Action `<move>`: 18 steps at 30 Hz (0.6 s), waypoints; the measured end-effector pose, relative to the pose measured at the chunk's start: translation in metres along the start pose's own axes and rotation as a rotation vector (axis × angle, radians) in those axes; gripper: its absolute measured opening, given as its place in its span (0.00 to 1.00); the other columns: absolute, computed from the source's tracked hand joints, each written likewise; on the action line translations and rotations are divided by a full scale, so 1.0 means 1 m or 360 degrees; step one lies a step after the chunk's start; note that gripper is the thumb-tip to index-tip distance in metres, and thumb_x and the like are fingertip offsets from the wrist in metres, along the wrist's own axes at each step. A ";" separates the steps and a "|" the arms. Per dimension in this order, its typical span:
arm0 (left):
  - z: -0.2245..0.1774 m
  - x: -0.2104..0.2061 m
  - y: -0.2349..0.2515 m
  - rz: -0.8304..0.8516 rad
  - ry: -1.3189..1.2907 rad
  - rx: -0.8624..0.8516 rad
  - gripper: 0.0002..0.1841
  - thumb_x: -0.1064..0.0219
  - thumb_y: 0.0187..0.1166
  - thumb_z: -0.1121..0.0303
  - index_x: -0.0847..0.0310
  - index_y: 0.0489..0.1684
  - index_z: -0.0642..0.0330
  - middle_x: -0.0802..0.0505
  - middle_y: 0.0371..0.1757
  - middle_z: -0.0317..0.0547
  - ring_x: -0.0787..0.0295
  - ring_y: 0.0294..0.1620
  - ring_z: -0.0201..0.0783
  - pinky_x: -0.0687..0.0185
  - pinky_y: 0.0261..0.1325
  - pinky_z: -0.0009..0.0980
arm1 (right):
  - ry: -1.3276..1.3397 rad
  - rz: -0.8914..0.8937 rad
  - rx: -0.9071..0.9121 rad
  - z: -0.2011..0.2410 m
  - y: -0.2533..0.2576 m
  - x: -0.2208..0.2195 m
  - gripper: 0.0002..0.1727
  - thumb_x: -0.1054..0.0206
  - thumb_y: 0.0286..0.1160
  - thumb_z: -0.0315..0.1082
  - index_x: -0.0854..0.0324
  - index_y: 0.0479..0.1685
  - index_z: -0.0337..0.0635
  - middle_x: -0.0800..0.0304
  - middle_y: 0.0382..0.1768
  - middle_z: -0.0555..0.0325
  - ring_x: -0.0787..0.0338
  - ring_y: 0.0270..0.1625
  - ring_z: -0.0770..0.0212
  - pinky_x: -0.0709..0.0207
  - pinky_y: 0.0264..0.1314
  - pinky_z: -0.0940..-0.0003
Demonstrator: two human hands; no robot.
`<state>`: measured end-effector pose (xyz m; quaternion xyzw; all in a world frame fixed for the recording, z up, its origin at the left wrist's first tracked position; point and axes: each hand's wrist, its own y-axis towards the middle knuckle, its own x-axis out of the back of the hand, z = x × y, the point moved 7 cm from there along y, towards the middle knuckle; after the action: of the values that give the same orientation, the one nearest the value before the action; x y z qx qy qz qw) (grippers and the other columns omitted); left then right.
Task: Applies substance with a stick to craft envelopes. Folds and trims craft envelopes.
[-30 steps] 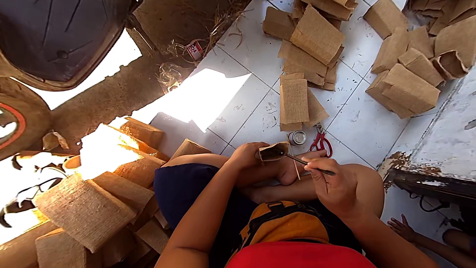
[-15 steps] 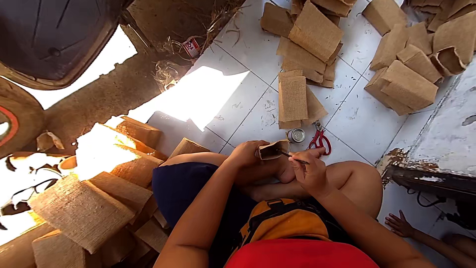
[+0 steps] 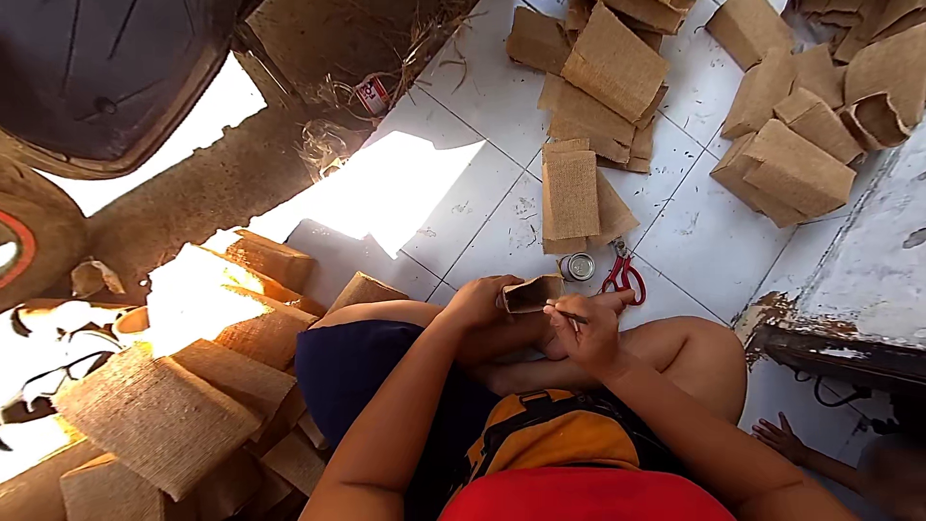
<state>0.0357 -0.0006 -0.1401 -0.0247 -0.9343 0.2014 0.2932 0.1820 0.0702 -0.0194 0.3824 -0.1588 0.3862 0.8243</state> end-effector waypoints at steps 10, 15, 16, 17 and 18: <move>0.003 -0.001 0.004 0.0057 0.0009 0.0061 0.32 0.19 0.67 0.65 0.20 0.75 0.52 0.11 0.70 0.47 0.17 0.73 0.48 0.28 0.76 0.57 | 0.0061 0.0197 -0.0073 0.017 0.001 0.000 0.08 0.37 0.84 0.29 0.15 0.39 0.34 0.05 0.37 0.49 0.04 0.46 0.63 0.12 0.54 0.74; 0.005 -0.003 -0.002 0.0044 0.0032 0.0064 0.32 0.20 0.68 0.61 0.21 0.75 0.53 0.12 0.70 0.50 0.18 0.75 0.49 0.30 0.79 0.57 | -0.0007 0.0255 -0.0083 0.011 0.011 0.003 0.10 0.40 0.87 0.32 0.17 0.44 0.36 0.07 0.37 0.51 0.05 0.41 0.62 0.12 0.46 0.71; 0.004 -0.001 -0.004 0.0027 0.0073 0.0061 0.31 0.21 0.68 0.60 0.20 0.75 0.55 0.11 0.70 0.50 0.18 0.74 0.49 0.29 0.79 0.56 | -0.0023 0.0198 -0.0099 0.020 0.019 0.015 0.10 0.40 0.87 0.33 0.16 0.43 0.35 0.07 0.37 0.51 0.06 0.39 0.61 0.12 0.44 0.69; 0.001 0.000 -0.005 -0.0002 0.0126 0.0039 0.30 0.21 0.68 0.60 0.19 0.73 0.57 0.11 0.68 0.52 0.16 0.72 0.50 0.28 0.78 0.56 | -0.0035 0.0136 -0.0123 0.028 0.026 0.028 0.09 0.39 0.86 0.32 0.16 0.43 0.36 0.07 0.36 0.51 0.06 0.38 0.60 0.11 0.42 0.67; -0.002 0.001 -0.008 -0.0045 0.0174 0.0006 0.29 0.21 0.68 0.59 0.18 0.70 0.61 0.09 0.65 0.55 0.14 0.69 0.52 0.26 0.75 0.58 | -0.0049 0.0105 -0.0154 0.034 0.029 0.036 0.09 0.38 0.86 0.31 0.15 0.44 0.36 0.08 0.34 0.51 0.06 0.37 0.58 0.11 0.41 0.64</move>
<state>0.0365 -0.0076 -0.1352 -0.0219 -0.9167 0.1974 0.3467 0.1844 0.0749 0.0377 0.3426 -0.2025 0.3990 0.8261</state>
